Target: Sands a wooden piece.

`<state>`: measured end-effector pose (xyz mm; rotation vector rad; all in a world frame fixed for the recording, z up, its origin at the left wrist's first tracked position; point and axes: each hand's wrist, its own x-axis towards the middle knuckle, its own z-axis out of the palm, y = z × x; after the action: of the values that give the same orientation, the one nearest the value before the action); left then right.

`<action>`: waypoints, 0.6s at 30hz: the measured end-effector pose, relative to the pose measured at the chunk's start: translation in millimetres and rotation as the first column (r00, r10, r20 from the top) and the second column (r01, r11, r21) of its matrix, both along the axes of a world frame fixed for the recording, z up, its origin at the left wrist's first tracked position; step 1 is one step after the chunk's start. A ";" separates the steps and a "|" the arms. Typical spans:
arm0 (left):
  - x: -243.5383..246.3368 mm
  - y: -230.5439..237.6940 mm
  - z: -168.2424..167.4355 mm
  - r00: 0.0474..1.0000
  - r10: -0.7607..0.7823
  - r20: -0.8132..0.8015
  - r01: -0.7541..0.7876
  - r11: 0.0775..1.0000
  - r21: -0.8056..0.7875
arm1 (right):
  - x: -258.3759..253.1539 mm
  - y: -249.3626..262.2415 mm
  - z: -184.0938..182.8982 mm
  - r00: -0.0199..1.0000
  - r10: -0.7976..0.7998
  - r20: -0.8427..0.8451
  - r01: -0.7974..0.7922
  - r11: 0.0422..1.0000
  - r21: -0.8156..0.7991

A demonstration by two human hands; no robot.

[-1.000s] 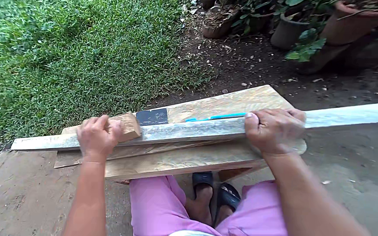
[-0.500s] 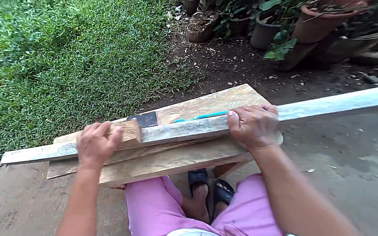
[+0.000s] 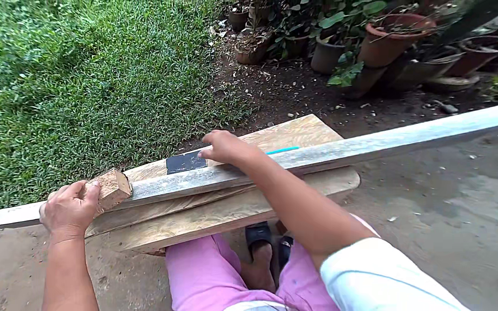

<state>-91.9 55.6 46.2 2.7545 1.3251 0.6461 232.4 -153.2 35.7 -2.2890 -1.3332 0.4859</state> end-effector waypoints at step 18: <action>0.9 -6.2 -1.5 0.999 0.021 0.051 -0.020 1.000 -0.014 | -15.9 61.6 -13.5 0.991 0.110 -0.072 -0.116 0.989 -0.090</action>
<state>-90.9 49.4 44.7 2.6985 1.3445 0.7008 216.4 -91.6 22.1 -2.2588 -1.4406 0.6707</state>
